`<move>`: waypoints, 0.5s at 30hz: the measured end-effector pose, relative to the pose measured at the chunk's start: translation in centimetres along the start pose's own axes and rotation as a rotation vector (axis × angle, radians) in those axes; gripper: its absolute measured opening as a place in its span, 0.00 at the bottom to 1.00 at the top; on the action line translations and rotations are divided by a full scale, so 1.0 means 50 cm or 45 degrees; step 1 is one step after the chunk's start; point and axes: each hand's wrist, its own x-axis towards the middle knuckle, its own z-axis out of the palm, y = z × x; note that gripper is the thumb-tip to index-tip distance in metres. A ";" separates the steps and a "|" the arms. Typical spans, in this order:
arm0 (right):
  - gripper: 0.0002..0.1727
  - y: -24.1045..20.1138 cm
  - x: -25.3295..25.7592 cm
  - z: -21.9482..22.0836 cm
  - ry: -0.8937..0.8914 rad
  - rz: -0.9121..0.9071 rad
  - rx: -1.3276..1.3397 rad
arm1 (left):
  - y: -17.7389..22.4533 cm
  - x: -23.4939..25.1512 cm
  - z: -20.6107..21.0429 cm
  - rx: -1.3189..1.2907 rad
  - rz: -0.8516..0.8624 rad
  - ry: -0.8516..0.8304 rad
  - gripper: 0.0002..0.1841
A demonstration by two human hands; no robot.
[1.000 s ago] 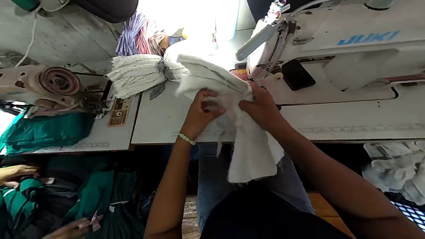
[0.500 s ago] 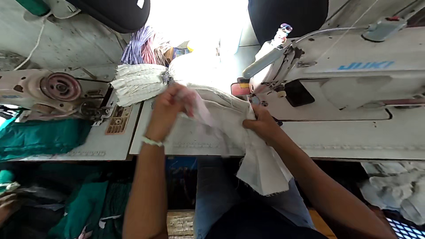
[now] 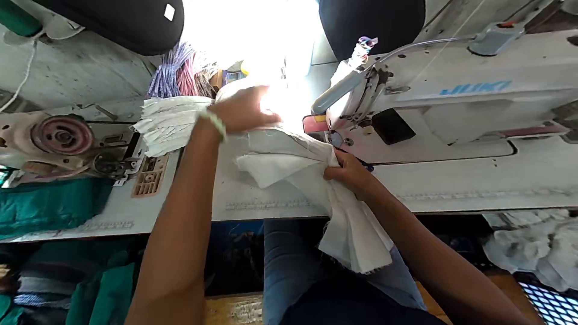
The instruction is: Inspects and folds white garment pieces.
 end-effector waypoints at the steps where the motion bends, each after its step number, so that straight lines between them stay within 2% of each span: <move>1: 0.21 -0.002 0.002 0.001 -0.011 0.002 -0.010 | 0.003 -0.033 0.046 0.073 0.079 -0.034 0.41; 4: 0.18 -0.009 -0.003 0.009 -0.100 -0.095 -0.094 | -0.002 -0.091 0.195 0.361 0.332 0.162 0.60; 6: 0.19 -0.004 -0.012 0.007 -0.224 -0.218 -0.146 | -0.023 -0.093 0.237 0.519 0.452 0.271 0.65; 8: 0.23 -0.004 -0.023 -0.004 -0.341 -0.296 -0.184 | -0.034 -0.095 0.229 0.499 0.457 0.184 0.58; 10: 0.24 -0.010 -0.033 -0.014 -0.416 -0.299 -0.189 | -0.021 -0.104 0.196 0.443 0.372 -0.053 0.41; 12: 0.24 -0.019 -0.044 -0.025 -0.446 -0.338 -0.190 | 0.004 -0.117 0.158 0.414 0.323 -0.203 0.28; 15: 0.26 -0.039 -0.068 -0.040 -0.446 -0.508 -0.259 | 0.048 -0.143 0.096 0.318 0.196 -0.377 0.17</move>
